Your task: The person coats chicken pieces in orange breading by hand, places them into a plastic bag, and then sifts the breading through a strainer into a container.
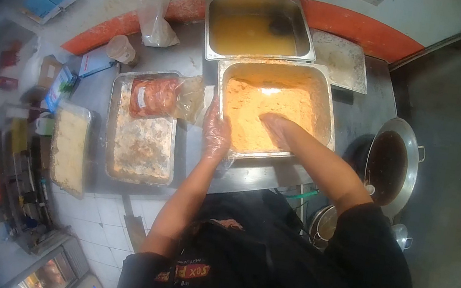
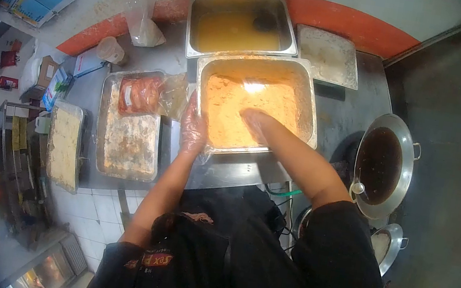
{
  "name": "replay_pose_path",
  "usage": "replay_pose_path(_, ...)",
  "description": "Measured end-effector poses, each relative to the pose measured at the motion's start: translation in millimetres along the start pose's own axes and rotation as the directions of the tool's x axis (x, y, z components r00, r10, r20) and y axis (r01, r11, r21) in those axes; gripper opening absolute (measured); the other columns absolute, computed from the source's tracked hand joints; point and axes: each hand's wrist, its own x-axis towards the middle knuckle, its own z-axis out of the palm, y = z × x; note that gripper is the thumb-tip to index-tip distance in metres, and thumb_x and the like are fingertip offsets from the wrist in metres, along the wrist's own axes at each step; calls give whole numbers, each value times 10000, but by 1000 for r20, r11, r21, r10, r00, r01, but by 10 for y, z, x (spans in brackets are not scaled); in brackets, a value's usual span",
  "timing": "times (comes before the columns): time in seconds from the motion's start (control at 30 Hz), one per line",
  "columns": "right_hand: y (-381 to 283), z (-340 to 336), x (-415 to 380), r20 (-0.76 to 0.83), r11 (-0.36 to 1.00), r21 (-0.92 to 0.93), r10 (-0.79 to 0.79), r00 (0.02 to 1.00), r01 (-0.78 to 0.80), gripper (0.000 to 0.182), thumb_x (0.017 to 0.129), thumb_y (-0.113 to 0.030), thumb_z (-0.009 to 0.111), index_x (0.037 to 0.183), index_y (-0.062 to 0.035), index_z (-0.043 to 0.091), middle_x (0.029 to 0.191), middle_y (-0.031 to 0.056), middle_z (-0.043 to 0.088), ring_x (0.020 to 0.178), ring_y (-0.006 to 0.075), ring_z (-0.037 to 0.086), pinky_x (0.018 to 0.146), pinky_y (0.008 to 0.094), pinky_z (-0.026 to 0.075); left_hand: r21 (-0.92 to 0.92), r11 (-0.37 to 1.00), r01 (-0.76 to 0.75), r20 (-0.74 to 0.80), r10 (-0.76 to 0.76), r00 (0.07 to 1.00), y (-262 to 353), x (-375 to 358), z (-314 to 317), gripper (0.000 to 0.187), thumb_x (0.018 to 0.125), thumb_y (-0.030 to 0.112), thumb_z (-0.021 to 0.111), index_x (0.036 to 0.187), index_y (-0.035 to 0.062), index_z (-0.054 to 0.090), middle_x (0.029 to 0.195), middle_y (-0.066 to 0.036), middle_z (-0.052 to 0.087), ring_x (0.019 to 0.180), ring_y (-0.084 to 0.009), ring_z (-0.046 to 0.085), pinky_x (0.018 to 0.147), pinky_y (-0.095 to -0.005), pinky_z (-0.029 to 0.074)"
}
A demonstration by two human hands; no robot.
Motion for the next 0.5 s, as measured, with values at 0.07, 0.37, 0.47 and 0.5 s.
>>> replay_pose_path(0.07,326,16,49,62,841,-479,-252,966,250,348,892,-322,505,1145,-90,564,984,78,657,890,236,617,762,339,489,4,1000,3,1,-3,1000,68,11,-26,545,852,-27,507,1379,-3,370,1325,-195,473,1228,-293,460,1043,-349,343)
replay_pose_path(0.37,1549,799,-709,706,-773,-253,-559,435,-582,383,860,-357,489,1088,-96,652,1127,158,638,1024,288,618,846,386,490,-52,999,16,18,-15,1000,33,30,-25,565,824,-52,501,1373,-3,379,1317,-204,480,1221,-309,469,1035,-357,354)
replay_pose_path(0.47,1384,665,-736,776,-464,-187,-611,160,-866,363,831,-316,534,1066,-74,670,1122,164,639,1007,315,621,835,414,483,-40,999,-14,-1,14,1000,96,45,-23,557,820,-67,488,1365,-9,388,1314,-198,487,1217,-293,475,1031,-349,358)
replay_pose_path(0.5,1274,577,-694,705,-459,-21,-637,313,-888,380,821,-319,551,1091,-77,664,1143,164,630,1012,309,618,844,419,478,-29,999,-26,-12,26,1000,120,32,-31,550,819,-72,484,1359,-13,395,1311,-195,493,1212,-287,481,1029,-344,360)
